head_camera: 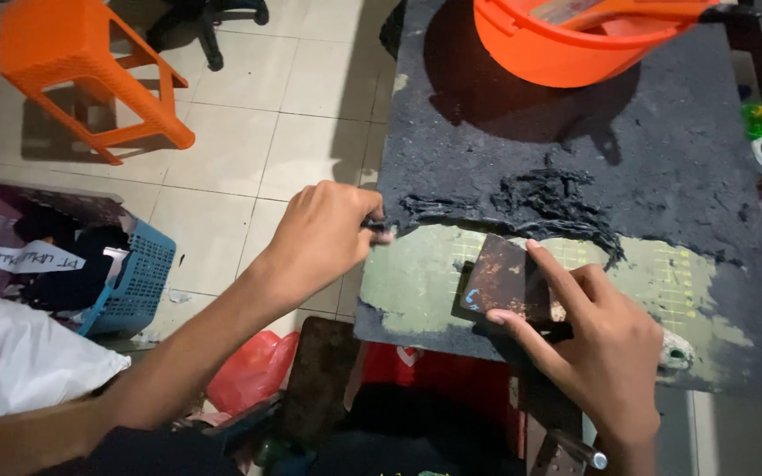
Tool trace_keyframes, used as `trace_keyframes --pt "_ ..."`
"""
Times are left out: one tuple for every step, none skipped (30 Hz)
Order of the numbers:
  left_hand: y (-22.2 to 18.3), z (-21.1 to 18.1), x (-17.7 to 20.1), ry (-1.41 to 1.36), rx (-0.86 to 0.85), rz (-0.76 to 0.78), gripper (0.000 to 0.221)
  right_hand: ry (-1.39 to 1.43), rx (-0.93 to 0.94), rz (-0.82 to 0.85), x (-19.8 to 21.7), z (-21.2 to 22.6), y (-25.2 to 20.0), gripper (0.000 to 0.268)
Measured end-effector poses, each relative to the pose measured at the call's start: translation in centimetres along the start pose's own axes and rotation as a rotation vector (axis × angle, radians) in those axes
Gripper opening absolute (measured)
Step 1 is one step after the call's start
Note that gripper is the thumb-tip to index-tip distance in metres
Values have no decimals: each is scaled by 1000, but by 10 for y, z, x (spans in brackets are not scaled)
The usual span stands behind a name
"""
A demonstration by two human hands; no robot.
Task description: Scraping excess or dried ink from a screen printing work surface using a metal scraper.
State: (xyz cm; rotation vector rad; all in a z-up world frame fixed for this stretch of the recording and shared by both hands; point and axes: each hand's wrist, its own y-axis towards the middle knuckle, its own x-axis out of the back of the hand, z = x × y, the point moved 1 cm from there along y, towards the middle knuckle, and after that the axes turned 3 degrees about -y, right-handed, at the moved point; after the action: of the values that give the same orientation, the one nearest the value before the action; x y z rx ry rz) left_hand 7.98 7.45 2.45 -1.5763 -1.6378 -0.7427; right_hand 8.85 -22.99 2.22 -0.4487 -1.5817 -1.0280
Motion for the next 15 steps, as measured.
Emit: trace_keyframes --pt "4 0 -2 153 -59 -4 13 7 -4 3 0 0 0 72" --pt "7 1 -4 305 -119 -9 22 15 -9 6 1 0 1 72" --pt "13 4 -6 305 -126 -7 22 11 -15 6 0 -1 0 72" --pt "18 6 -8 356 -186 -50 10 -3 1 -16 -1 -1 0 71" --pt "23 9 -10 409 -244 -94 4 -14 18 -38 -2 -1 -1 71" --pt "27 12 -11 411 -248 -91 4 -14 13 -39 -3 -1 -1 71" --pt "32 15 -11 466 -270 -133 8 -24 3 -34 -3 -2 -1 72" --pt "36 18 -12 522 -291 -174 12 -34 -7 -29 -4 -2 -1 74" --pt "37 14 0 523 -293 -170 12 -33 -11 -28 -4 -2 -1 74" --pt "38 11 10 341 -278 -59 4 -39 2 -42 -4 -2 -2 74" --pt "39 8 21 158 -261 50 13 -45 17 -57 -4 -2 -1 74" --pt "33 0 34 159 -262 51 13 -43 15 -57 -5 -2 -2 74" --pt "28 -7 46 48 -128 187 24 -38 10 -56 -5 -2 -2 74" --pt "22 -13 58 -63 7 321 43 -32 5 -54 -5 -2 -2 74" --pt "22 -18 55 -63 5 323 43 -33 2 -54 -4 -1 -1 74"
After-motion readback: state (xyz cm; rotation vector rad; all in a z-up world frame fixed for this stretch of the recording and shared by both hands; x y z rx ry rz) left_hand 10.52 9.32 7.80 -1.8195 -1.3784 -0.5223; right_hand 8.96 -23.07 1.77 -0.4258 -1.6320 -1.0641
